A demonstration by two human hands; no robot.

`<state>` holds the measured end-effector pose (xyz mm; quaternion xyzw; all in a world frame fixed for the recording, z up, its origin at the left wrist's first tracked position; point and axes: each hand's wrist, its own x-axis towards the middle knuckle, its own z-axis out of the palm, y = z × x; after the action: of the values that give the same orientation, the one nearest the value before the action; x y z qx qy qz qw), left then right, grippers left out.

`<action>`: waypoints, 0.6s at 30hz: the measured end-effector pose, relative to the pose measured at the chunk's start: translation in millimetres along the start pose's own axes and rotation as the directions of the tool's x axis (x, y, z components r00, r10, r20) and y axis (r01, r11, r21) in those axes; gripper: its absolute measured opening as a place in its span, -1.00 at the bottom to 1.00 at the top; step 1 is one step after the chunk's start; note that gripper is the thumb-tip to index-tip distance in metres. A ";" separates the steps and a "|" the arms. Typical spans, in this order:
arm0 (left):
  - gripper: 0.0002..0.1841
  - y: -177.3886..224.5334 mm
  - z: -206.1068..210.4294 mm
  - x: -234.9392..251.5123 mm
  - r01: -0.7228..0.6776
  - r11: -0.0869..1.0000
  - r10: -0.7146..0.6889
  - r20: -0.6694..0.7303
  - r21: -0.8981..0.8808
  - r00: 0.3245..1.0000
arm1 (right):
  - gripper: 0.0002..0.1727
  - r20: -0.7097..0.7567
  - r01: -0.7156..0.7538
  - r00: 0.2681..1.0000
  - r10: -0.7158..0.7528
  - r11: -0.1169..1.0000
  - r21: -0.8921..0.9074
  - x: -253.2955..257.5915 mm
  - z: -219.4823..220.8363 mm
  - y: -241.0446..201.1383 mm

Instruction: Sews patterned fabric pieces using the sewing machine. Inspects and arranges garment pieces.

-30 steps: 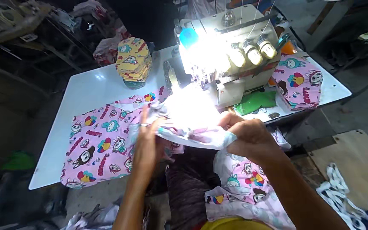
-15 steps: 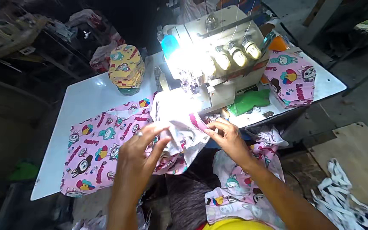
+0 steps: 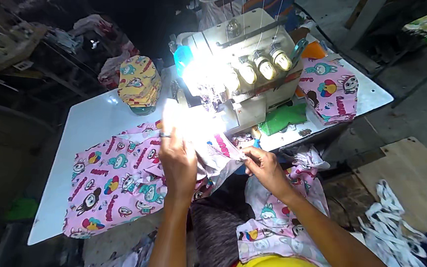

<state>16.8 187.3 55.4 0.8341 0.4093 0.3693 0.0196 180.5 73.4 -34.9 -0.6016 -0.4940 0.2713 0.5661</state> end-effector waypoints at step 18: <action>-0.67 -35.3 -42.0 -90.8 -0.026 0.825 0.273 0.356 -0.565 0.894 | -0.82 -0.093 -0.001 0.995 -0.046 0.894 -0.448 -53.3 -126.7 9.5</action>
<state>-68.9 136.1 19.6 0.8831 0.2043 0.2817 0.3146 275.9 -25.8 -29.5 -0.7228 -0.5208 0.1129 0.4400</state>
